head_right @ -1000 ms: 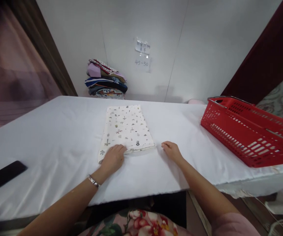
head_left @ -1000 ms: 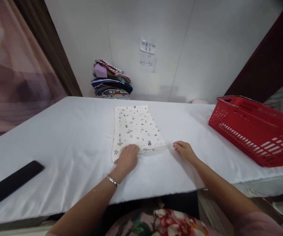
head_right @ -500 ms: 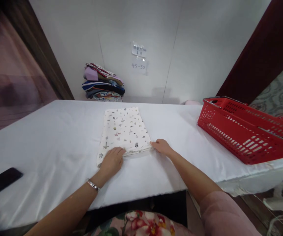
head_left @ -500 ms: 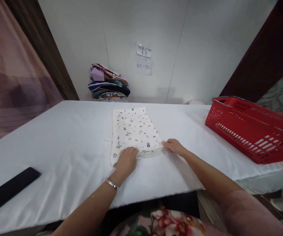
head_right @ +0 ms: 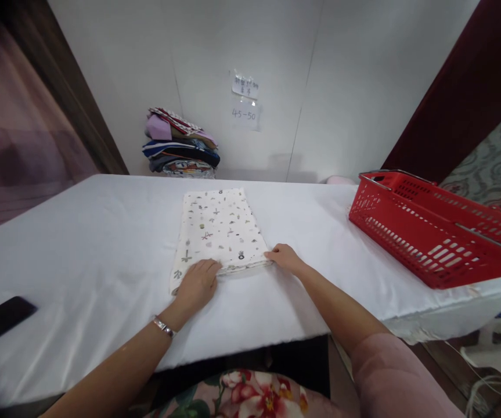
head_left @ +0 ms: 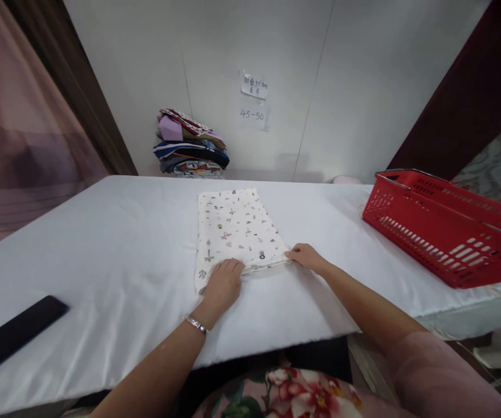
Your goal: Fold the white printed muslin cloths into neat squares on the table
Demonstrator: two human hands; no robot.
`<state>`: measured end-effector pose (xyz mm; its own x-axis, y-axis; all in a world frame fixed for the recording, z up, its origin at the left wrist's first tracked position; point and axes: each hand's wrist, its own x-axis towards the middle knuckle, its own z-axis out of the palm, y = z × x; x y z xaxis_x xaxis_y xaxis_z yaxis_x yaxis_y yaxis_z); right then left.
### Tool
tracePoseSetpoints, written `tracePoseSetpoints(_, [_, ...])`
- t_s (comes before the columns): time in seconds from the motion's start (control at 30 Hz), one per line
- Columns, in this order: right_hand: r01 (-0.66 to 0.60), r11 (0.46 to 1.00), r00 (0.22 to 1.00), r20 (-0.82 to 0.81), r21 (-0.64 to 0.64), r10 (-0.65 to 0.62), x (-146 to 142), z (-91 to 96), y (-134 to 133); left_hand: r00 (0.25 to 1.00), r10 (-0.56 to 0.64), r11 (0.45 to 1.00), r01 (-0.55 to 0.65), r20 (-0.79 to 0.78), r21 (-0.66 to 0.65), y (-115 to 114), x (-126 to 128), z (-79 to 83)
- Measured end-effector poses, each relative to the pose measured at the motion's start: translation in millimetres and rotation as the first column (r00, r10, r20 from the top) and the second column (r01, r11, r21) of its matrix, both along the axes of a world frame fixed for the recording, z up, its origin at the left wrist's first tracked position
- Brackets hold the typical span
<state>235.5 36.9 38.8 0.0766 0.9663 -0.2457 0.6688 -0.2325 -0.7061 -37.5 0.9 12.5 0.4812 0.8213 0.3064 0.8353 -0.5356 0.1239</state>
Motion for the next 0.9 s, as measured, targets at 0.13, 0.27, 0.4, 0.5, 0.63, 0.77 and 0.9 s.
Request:
tracePoseSetpoints(0.13, [-0.002,1.000,1.000,-0.011,0.012,0.002,0.3,2.8,0.7,1.000,0.000,1.000,-0.001,0.015,0.008,1.0,-0.4,-1.5])
tracePoseSetpoints(0.27, [0.007,1.000,0.999,-0.044,0.012,-0.007,0.5,3.7,4.4,1.000,-0.006,1.000,0.005,0.016,0.025,1.7,-0.6,-2.8])
tracePoseSetpoints(0.4, [0.026,1.000,0.994,-0.105,0.010,-0.024,1.9,0.7,8.8,1.000,-0.009,1.000,0.008,0.010,0.028,1.3,-0.5,-2.0])
tracePoseSetpoints(0.5, [0.030,1.000,0.988,-0.153,-0.005,-0.031,3.2,-2.8,8.3,1.000,-0.010,1.000,0.009,0.029,0.021,1.2,-0.5,-1.5])
tracePoseSetpoints(0.63, [0.032,0.999,0.987,-0.153,-0.041,-0.038,4.5,-7.5,4.4,0.999,-0.002,1.000,0.002,0.034,0.001,1.5,-0.9,-2.0])
tracePoseSetpoints(0.77, [0.022,0.997,0.993,-0.110,-0.077,-0.031,4.6,-10.7,5.0,1.000,0.003,1.000,-0.003,0.026,-0.001,0.4,-0.9,-2.2])
tracePoseSetpoints(0.9, [-0.013,0.992,0.998,-0.066,-0.126,0.005,3.6,-10.5,9.7,1.000,0.009,1.000,-0.009,0.024,-0.003,-2.4,-0.9,-1.8])
